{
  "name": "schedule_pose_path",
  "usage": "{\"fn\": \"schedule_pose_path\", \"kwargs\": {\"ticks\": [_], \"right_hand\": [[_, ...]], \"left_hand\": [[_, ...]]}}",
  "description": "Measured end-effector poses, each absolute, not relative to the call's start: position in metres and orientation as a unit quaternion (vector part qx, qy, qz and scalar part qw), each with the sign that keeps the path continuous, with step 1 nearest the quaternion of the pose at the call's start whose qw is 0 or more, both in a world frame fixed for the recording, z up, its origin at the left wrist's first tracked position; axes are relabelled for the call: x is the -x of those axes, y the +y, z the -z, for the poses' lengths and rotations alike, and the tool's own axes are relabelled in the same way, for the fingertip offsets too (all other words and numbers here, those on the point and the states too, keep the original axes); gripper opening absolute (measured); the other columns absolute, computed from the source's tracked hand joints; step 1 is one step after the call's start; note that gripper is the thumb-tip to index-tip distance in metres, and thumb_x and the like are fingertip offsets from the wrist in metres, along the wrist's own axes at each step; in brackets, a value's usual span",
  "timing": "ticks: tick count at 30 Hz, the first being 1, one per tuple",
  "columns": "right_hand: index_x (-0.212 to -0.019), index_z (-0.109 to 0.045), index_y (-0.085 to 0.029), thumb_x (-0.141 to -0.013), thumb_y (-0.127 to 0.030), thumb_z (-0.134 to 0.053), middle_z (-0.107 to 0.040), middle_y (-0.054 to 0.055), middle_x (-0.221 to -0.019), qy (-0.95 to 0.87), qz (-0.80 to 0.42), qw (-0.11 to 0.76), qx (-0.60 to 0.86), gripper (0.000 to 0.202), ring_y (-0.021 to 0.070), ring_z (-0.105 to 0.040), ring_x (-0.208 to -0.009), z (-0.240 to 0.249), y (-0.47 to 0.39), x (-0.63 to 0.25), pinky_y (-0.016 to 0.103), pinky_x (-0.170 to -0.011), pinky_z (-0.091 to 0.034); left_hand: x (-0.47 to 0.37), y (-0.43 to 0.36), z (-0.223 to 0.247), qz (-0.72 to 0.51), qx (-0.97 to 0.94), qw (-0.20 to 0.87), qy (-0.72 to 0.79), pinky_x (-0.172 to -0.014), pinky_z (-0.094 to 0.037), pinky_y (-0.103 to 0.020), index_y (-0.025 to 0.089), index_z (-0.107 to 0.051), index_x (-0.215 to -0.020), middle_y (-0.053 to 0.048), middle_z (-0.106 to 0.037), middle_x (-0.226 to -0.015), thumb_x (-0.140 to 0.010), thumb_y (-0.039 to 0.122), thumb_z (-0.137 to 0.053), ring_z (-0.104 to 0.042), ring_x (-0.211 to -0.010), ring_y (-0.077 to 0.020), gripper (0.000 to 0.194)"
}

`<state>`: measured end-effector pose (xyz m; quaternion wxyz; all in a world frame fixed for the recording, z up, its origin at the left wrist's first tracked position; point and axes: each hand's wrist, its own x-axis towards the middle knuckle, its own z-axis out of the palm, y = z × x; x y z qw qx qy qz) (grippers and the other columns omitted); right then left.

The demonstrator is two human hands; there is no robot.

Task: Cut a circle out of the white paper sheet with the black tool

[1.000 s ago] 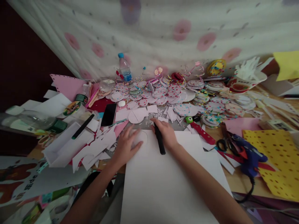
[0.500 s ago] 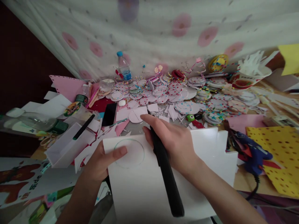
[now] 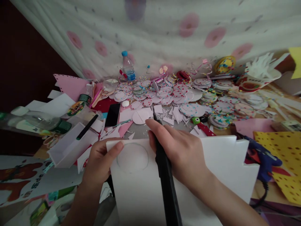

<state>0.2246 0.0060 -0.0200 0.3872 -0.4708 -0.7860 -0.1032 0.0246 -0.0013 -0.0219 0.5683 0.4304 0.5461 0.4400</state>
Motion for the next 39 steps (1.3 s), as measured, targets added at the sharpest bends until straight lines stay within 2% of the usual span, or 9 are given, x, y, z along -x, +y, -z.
{"fn": "schedule_pose_path", "kwargs": {"ticks": [7, 12, 17, 21, 26, 31, 37, 39], "right_hand": [[-0.123, -0.056, -0.024, -0.094, -0.019, -0.052, -0.062, -0.003, -0.064, -0.787, 0.055, 0.38, 0.482, 0.03, 0.0123, -0.059, -0.05, 0.024, 0.002, -0.225, 0.025, -0.05, -0.042], [-0.123, -0.056, -0.022, -0.093, -0.016, -0.051, -0.064, -0.003, -0.066, -0.786, 0.048, 0.377, 0.487, 0.031, 0.0121, -0.062, -0.053, 0.03, 0.007, -0.226, 0.024, -0.05, -0.043], [-0.118, -0.058, -0.016, -0.092, -0.016, -0.051, -0.068, -0.001, -0.072, -0.78, 0.064, 0.366, 0.503, 0.026, 0.0119, -0.063, -0.054, 0.042, 0.019, -0.229, 0.023, -0.05, -0.043], [-0.122, -0.057, -0.019, -0.091, -0.014, -0.052, -0.066, -0.003, -0.069, -0.789, 0.044, 0.37, 0.488, 0.031, 0.0117, -0.063, -0.055, 0.044, 0.02, -0.231, 0.023, -0.052, -0.044], [-0.121, -0.057, -0.022, -0.09, -0.013, -0.055, -0.062, -0.003, -0.066, -0.785, 0.035, 0.384, 0.484, 0.033, 0.0109, -0.06, -0.052, 0.039, 0.014, -0.229, 0.022, -0.051, -0.042], [-0.122, -0.058, -0.022, -0.089, -0.012, -0.055, -0.063, -0.003, -0.067, -0.782, 0.033, 0.384, 0.49, 0.035, 0.0108, -0.058, -0.05, 0.04, 0.012, -0.231, 0.022, -0.052, -0.044], [-0.123, -0.058, -0.024, -0.09, -0.017, -0.055, -0.064, -0.002, -0.068, -0.775, 0.039, 0.395, 0.492, 0.034, 0.0121, -0.058, -0.05, 0.04, 0.011, -0.23, 0.024, -0.053, -0.045], [-0.122, -0.059, -0.024, -0.09, -0.017, -0.055, -0.063, -0.003, -0.065, -0.774, 0.044, 0.39, 0.497, 0.033, 0.0119, -0.057, -0.049, 0.039, 0.01, -0.23, 0.024, -0.052, -0.045]], "left_hand": [[-0.025, 0.003, 0.022, -0.455, -0.406, 0.59, 0.529, -0.043, -0.04, -0.019, 0.016, -0.073, -0.07, 0.0, -0.06, -0.056, -0.068, 0.052, -0.078, -0.05, -0.047, -0.0091, 0.037], [-0.028, 0.007, 0.031, -0.432, -0.392, 0.626, 0.517, -0.041, -0.036, -0.019, 0.015, -0.066, -0.061, 0.002, -0.054, -0.051, -0.069, 0.053, -0.077, -0.045, -0.043, -0.0073, 0.041], [-0.023, 0.011, 0.045, -0.426, -0.416, 0.606, 0.527, -0.053, -0.044, -0.021, 0.015, -0.073, -0.076, -0.001, -0.065, -0.064, -0.073, 0.049, -0.075, -0.057, -0.059, -0.0123, 0.035], [-0.014, 0.01, 0.044, -0.449, -0.457, 0.566, 0.519, -0.062, -0.047, -0.022, 0.016, -0.077, -0.081, -0.004, -0.071, -0.075, -0.072, 0.04, -0.078, -0.06, -0.067, -0.0135, 0.026], [-0.009, 0.01, 0.038, -0.45, -0.432, 0.611, 0.487, -0.061, -0.047, -0.022, 0.016, -0.078, -0.082, -0.005, -0.073, -0.075, -0.07, 0.037, -0.079, -0.06, -0.065, -0.0137, 0.024], [-0.008, 0.014, 0.034, -0.434, -0.425, 0.635, 0.478, -0.055, -0.043, -0.022, 0.018, -0.077, -0.076, -0.003, -0.069, -0.069, -0.067, 0.037, -0.081, -0.055, -0.058, -0.0116, 0.022], [-0.004, 0.024, 0.022, -0.399, -0.551, 0.528, 0.509, -0.05, -0.035, -0.021, 0.017, -0.07, -0.065, 0.001, -0.056, -0.058, -0.073, 0.044, -0.075, -0.047, -0.056, -0.0107, 0.028], [-0.005, 0.025, 0.023, -0.399, -0.558, 0.523, 0.505, -0.05, -0.034, -0.021, 0.017, -0.068, -0.065, 0.002, -0.054, -0.057, -0.075, 0.046, -0.073, -0.045, -0.055, -0.0101, 0.031]]}}
